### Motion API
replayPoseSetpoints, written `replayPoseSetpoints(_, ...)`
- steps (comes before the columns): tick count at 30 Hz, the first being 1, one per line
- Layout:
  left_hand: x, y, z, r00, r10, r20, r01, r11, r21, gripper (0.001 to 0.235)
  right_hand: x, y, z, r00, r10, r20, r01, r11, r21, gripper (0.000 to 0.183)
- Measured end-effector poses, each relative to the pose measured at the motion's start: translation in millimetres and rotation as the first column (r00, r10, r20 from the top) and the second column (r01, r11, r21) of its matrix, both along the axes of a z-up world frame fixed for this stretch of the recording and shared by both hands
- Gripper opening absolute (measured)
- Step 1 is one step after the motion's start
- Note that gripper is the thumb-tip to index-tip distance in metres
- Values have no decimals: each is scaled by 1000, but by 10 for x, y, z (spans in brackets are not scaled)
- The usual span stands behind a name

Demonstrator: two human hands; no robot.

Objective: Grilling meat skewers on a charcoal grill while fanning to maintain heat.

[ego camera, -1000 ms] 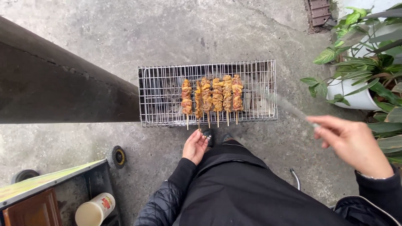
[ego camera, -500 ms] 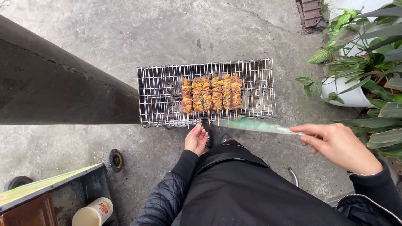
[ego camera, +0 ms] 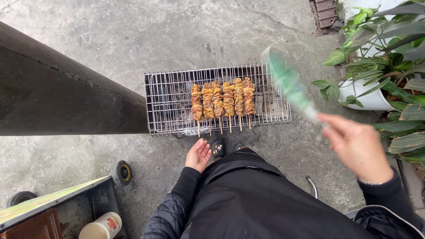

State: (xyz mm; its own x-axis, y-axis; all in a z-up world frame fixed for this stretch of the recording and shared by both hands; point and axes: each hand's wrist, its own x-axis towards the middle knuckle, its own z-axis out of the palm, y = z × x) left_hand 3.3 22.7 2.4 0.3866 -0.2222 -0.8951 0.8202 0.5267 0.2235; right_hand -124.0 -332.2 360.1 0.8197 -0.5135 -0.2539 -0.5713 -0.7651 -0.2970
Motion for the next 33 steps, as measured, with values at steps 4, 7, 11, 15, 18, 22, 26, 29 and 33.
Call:
replayPoseSetpoints(4, 150, -1, 172, 997, 27, 73, -29, 999, 18, 42, 126, 259, 54, 859, 315, -405, -201, 933, 299, 36)
replayPoseSetpoints(7, 207, 6, 251, 996, 34, 85, -38, 998, 54, 45, 207, 234, 175, 977, -8, -214, 70, 956, 283, 43)
replayPoseSetpoints(11, 276, -36, 170, 993, 19, 114, -27, 997, 68, 39, 222, 266, 15, 951, 126, -282, -70, 977, 200, 41)
replayPoseSetpoints(15, 288, -59, 167, 992, 18, 123, -30, 995, 94, 39, 266, 186, 167, 990, -60, -127, 91, 964, 251, 41)
replayPoseSetpoints(18, 287, -78, 172, 993, 19, 118, -31, 995, 96, 38, 180, 159, 35, 998, -13, -66, 23, 987, 159, 45)
replayPoseSetpoints(22, 316, -80, 53, 993, 22, 120, -33, 995, 92, 35, 258, 287, 81, 884, 223, -411, -90, 944, 317, 40)
replayPoseSetpoints(26, 273, -36, 164, 986, 33, 165, -39, 999, 35, 34, 182, 151, 125, 995, -83, -49, 91, 978, 189, 41)
replayPoseSetpoints(29, 280, -45, 224, 978, 33, 208, -23, 998, -52, 29, 176, 148, 93, 979, 30, -202, 5, 985, 171, 40)
replayPoseSetpoints(33, 323, -107, 150, 980, -2, 197, 16, 998, -68, 20, 123, 66, 79, 996, -86, 25, 78, 974, 213, 43)
